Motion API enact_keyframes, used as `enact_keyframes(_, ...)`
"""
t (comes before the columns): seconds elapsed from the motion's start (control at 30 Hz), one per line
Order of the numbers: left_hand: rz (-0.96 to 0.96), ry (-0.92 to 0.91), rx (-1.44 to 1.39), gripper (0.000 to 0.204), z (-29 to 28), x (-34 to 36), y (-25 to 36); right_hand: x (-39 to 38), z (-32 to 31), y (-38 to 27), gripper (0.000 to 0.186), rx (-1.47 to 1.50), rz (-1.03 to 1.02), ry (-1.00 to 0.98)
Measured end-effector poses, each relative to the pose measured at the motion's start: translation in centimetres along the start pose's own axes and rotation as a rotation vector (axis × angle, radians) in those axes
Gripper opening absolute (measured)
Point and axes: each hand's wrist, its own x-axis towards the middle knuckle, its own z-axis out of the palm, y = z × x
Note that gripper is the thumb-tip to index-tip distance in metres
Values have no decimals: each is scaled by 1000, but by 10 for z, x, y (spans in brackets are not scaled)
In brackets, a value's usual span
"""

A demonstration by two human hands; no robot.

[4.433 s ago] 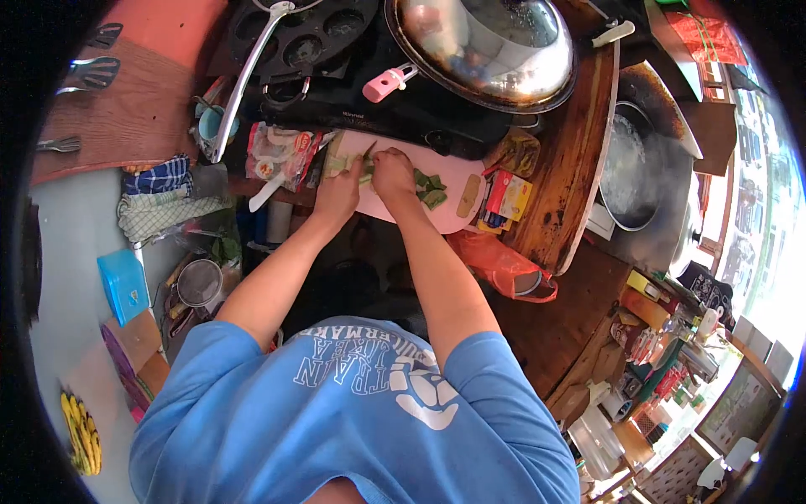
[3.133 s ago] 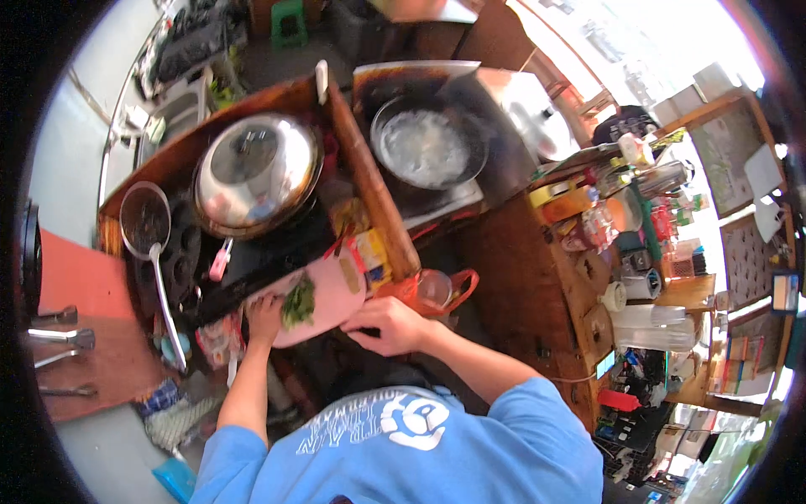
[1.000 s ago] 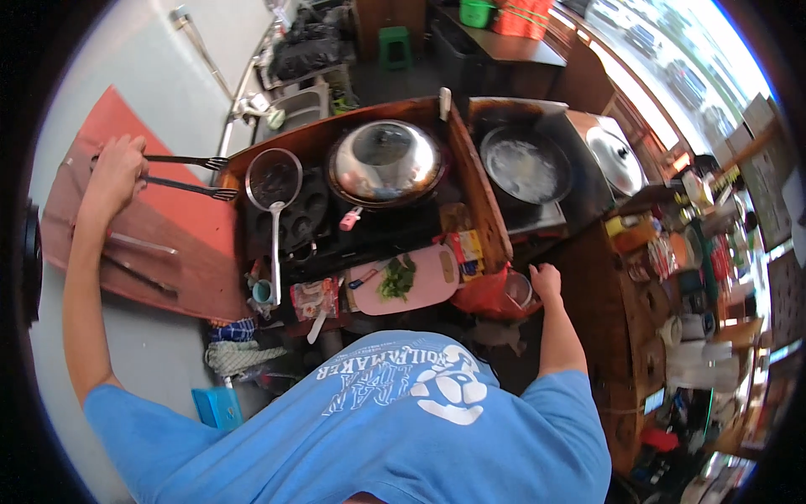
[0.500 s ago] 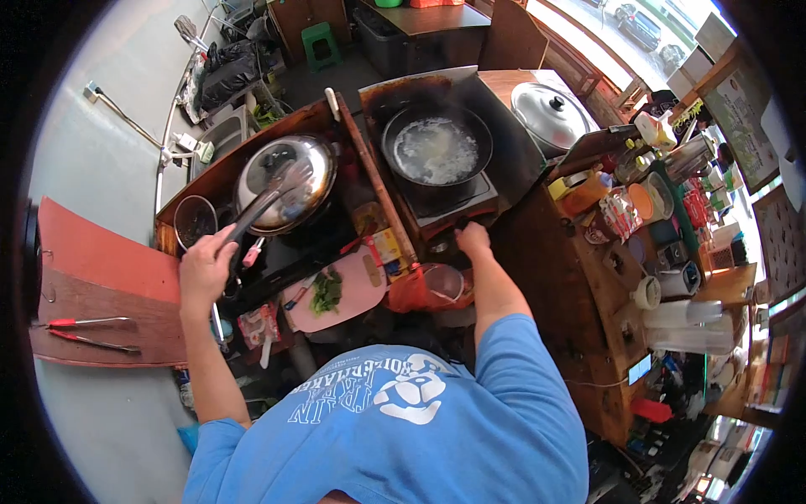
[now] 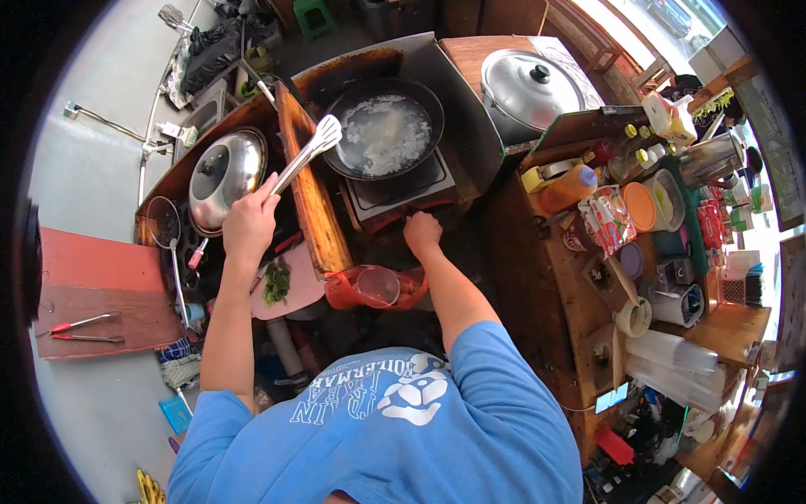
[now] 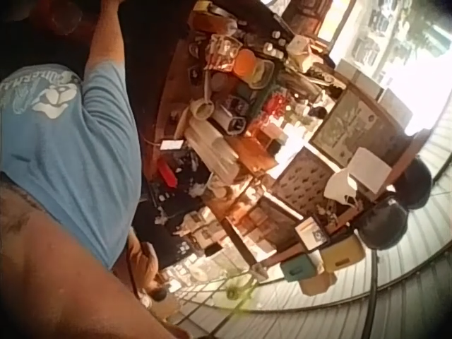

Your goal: Preparing and cooking noodles and greens in a small food stall.

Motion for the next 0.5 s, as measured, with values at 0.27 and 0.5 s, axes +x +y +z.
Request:
enact_keyframes(0.27,85,-133,168,39,40,59,34,14,1,66,38,105,-209,46)
enact_keyframes(0.5,84,-204,157,25,60,104,31,-98,-102,111,30,667,87,-157)
